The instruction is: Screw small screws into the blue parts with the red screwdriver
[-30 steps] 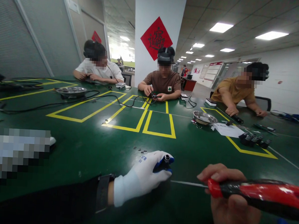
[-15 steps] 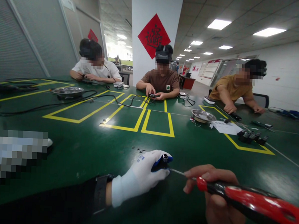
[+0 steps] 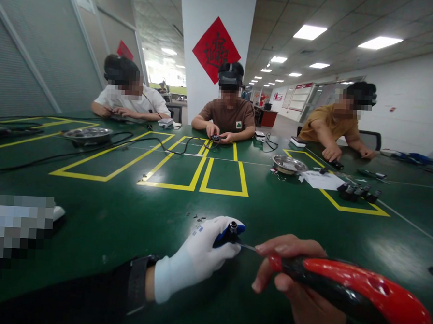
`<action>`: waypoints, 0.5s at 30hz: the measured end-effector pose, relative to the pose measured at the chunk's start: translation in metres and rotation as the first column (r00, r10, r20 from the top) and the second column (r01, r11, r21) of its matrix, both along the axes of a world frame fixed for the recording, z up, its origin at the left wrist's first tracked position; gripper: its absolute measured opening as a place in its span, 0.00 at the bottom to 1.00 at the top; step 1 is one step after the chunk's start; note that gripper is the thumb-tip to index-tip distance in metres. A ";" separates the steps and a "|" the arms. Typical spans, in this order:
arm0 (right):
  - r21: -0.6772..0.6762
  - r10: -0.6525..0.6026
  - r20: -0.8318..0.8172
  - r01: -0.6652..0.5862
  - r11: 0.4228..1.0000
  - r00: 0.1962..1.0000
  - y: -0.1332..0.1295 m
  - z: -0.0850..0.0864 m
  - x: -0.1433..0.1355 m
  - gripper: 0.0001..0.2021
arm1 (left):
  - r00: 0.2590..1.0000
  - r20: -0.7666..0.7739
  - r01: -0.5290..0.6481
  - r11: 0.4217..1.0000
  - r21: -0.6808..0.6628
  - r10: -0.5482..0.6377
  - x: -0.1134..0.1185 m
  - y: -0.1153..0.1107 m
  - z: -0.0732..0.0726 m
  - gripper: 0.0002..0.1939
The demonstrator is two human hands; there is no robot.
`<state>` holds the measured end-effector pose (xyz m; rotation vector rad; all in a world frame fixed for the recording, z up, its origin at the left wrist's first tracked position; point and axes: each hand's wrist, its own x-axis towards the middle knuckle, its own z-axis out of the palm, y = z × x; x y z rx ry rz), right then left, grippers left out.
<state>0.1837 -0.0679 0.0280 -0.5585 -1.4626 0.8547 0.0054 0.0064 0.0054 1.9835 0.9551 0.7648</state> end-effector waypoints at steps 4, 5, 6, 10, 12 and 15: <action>-0.037 -0.075 0.042 0.076 0.996 0.996 -0.002 -0.003 0.001 0.19 | 1.000 0.008 0.003 0.999 -0.032 -0.003 0.001 -0.002 0.000 0.16; -0.042 -0.104 0.063 0.107 0.993 0.993 -0.001 -0.004 0.002 0.20 | 1.000 0.012 0.005 0.999 -0.036 -0.004 0.001 -0.002 0.000 0.15; -0.033 -0.137 0.094 0.141 0.989 0.986 -0.001 -0.003 0.002 0.20 | 1.000 0.015 0.004 1.000 -0.031 -0.003 0.001 -0.002 0.000 0.15; 0.109 -0.323 0.156 0.309 0.945 0.933 0.003 -0.001 0.005 0.10 | 1.000 0.016 -0.011 1.000 0.006 0.011 0.001 -0.001 -0.002 0.16; 0.119 -0.322 0.124 0.309 0.944 0.938 0.006 -0.002 0.003 0.10 | 1.000 0.016 -0.002 1.000 0.004 0.002 0.000 0.001 -0.003 0.17; 0.056 -0.147 0.011 0.146 0.988 0.989 0.008 -0.005 -0.005 0.11 | 1.000 0.024 -0.001 1.000 0.006 0.001 0.000 0.001 -0.005 0.17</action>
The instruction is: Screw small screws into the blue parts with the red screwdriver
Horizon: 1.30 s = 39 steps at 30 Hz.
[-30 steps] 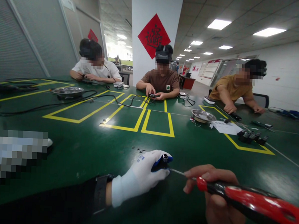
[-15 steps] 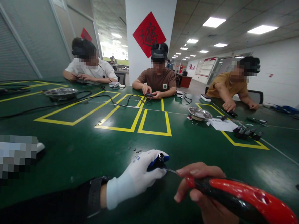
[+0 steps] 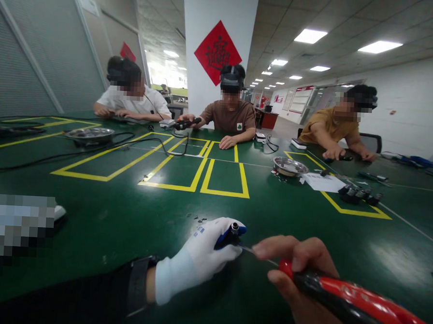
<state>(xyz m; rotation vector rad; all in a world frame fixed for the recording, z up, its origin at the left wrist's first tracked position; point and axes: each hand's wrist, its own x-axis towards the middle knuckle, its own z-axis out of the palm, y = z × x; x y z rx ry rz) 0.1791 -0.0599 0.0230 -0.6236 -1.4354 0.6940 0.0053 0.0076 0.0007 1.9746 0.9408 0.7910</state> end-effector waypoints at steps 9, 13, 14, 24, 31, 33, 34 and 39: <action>-0.038 -0.005 0.067 0.008 0.999 0.998 -0.013 0.007 -0.005 0.13 | 1.000 -0.007 0.008 0.999 -0.034 -0.008 0.001 -0.002 0.003 0.16; -0.012 -0.057 0.168 0.060 0.998 0.984 -0.010 0.005 0.007 0.07 | 1.000 -0.018 -0.013 1.000 0.025 0.014 0.000 -0.003 0.004 0.15; -0.020 -0.040 0.153 0.043 0.999 0.987 -0.008 0.003 0.008 0.07 | 1.000 -0.021 -0.021 0.999 0.038 0.022 0.000 -0.003 0.004 0.15; -0.056 -0.057 0.058 0.060 0.997 0.997 -0.003 0.001 -0.002 0.07 | 0.999 -0.023 -0.041 0.999 0.033 0.041 0.001 -0.004 0.002 0.16; -0.007 -0.125 0.090 0.126 0.992 0.988 -0.004 0.000 0.004 0.11 | 1.000 -0.020 -0.023 1.000 0.010 0.023 0.000 -0.004 0.003 0.15; -0.018 -0.051 0.032 0.052 0.998 0.998 -0.003 -0.001 0.004 0.13 | 0.999 -0.020 -0.024 1.000 0.006 0.025 0.000 -0.004 0.002 0.16; -0.028 -0.016 0.006 0.016 0.999 1.000 -0.003 -0.001 0.003 0.12 | 0.999 -0.022 -0.024 1.000 0.006 0.024 0.000 -0.004 0.001 0.16; -0.045 0.006 -0.052 -0.008 0.999 0.999 -0.005 0.001 -0.001 0.14 | 0.999 -0.021 -0.035 0.999 0.014 0.035 0.001 -0.004 0.003 0.16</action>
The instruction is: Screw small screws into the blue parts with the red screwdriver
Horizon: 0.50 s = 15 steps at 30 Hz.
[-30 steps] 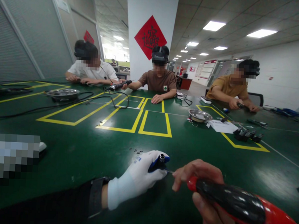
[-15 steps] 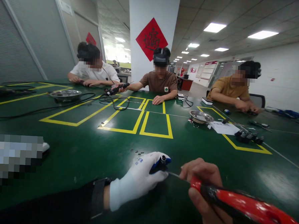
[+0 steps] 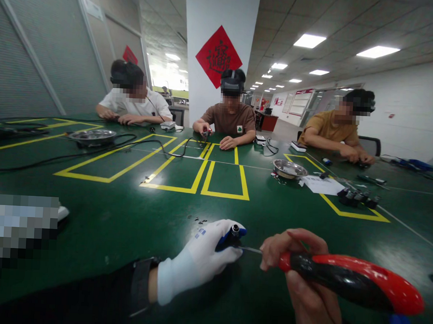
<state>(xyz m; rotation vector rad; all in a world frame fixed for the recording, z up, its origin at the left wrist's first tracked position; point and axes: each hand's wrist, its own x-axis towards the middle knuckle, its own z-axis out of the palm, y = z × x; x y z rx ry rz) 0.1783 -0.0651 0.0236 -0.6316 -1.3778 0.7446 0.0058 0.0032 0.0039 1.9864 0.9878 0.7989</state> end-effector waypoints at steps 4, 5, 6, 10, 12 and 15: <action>0.041 -0.119 0.171 0.114 0.993 0.978 0.000 0.002 0.004 0.13 | 1.000 -0.013 0.004 1.000 0.001 -0.004 0.000 -0.001 0.004 0.15; 0.054 -0.138 0.214 0.130 0.990 0.967 0.000 0.003 0.006 0.11 | 1.000 -0.012 0.008 1.000 0.000 -0.008 0.000 -0.002 0.005 0.15; 0.064 -0.144 0.234 0.133 0.989 0.962 0.000 0.004 0.007 0.09 | 1.000 -0.009 0.016 1.000 -0.007 -0.016 0.000 -0.002 0.005 0.15; 0.062 -0.021 0.159 0.011 0.998 0.987 0.002 0.002 0.008 0.10 | 0.999 0.003 0.041 0.997 -0.061 -0.040 -0.001 -0.001 0.003 0.16; 0.103 0.095 0.131 -0.109 0.989 0.987 0.004 0.000 0.004 0.10 | 0.999 0.001 0.037 0.998 -0.043 -0.037 -0.001 0.000 0.001 0.16; 0.200 0.133 0.076 -0.146 0.969 0.988 0.006 -0.003 -0.004 0.08 | 1.000 -0.003 0.023 1.000 0.014 -0.023 0.000 0.001 -0.002 0.16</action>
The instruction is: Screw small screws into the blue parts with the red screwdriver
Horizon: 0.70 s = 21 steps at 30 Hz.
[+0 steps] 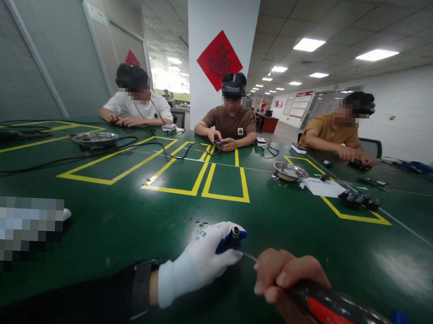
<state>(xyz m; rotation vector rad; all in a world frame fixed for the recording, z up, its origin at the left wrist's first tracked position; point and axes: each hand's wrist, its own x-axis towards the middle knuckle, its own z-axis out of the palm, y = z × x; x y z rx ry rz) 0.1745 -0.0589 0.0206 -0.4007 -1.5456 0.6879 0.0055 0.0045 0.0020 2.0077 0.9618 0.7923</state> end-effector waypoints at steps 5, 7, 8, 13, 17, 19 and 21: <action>0.018 -0.148 0.030 0.148 0.989 0.988 -0.003 0.000 -0.007 0.09 | 1.000 -0.015 0.000 1.000 0.021 0.000 0.000 0.000 0.002 0.15; 0.082 -0.192 0.072 0.186 0.979 0.979 -0.005 0.000 -0.004 0.11 | 1.000 -0.019 0.002 1.000 0.026 -0.001 0.000 0.000 0.004 0.15; 0.090 -0.209 0.139 0.198 0.976 0.968 -0.005 0.000 -0.001 0.12 | 1.000 -0.019 0.004 1.000 0.030 -0.003 0.000 0.000 0.005 0.15; 0.035 -0.154 0.201 0.150 0.988 0.967 -0.006 0.003 0.005 0.10 | 1.000 -0.018 0.016 1.000 0.024 -0.016 -0.001 0.000 0.004 0.16; -0.037 -0.072 0.043 0.074 0.997 0.996 -0.005 0.004 -0.005 0.08 | 1.000 0.000 0.008 1.000 0.013 -0.008 -0.001 0.001 0.001 0.16; -0.052 -0.092 -0.006 0.091 0.994 0.996 -0.006 0.005 -0.009 0.08 | 1.000 -0.002 0.007 1.000 0.010 -0.007 0.000 0.002 0.000 0.15; -0.095 -0.121 -0.009 0.119 0.988 0.993 -0.009 0.007 -0.010 0.10 | 1.000 -0.006 0.015 1.000 0.012 -0.015 0.000 0.002 0.001 0.15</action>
